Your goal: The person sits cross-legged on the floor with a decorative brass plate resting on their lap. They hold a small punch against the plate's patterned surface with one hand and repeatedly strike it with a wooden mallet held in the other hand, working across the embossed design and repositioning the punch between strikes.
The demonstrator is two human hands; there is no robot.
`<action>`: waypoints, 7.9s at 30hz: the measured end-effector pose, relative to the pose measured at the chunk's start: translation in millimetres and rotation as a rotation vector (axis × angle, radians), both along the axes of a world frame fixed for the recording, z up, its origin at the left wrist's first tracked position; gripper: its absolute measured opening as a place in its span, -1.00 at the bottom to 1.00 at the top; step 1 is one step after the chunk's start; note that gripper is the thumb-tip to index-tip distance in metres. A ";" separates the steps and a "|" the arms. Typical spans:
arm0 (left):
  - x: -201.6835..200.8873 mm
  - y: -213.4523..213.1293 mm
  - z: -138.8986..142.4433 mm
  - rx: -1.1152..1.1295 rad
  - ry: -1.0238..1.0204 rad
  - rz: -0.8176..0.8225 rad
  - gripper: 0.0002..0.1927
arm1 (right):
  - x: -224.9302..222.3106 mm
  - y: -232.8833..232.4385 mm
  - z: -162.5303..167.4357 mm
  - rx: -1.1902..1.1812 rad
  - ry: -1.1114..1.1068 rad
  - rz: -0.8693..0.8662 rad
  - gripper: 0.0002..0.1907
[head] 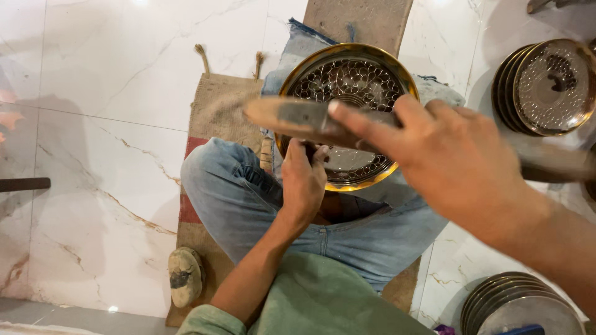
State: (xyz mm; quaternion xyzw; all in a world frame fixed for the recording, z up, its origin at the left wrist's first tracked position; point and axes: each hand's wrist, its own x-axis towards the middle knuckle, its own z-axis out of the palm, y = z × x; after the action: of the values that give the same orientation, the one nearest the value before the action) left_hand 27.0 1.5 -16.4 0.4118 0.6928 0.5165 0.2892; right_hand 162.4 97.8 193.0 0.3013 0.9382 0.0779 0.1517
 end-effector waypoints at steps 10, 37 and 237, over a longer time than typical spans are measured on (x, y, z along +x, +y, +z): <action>-25.7 22.1 -4.5 0.031 0.244 -0.474 -0.71 | 69.4 -2.4 -28.1 -0.036 -0.002 -0.326 -0.09; -51.7 47.6 23.7 0.059 0.129 -0.686 -0.50 | 115.3 -136.6 -182.6 -0.226 0.854 -1.042 -0.02; -28.2 96.7 12.7 0.024 0.286 -1.712 -0.63 | 108.6 -216.6 -237.4 0.014 0.965 -1.122 -0.23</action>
State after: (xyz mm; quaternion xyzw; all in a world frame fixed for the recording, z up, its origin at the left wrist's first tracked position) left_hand -1.3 98.2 -3.7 0.8556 0.1688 0.0717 0.4840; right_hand 271.0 -118.8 -44.4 0.7373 0.6051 -0.1464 -0.2623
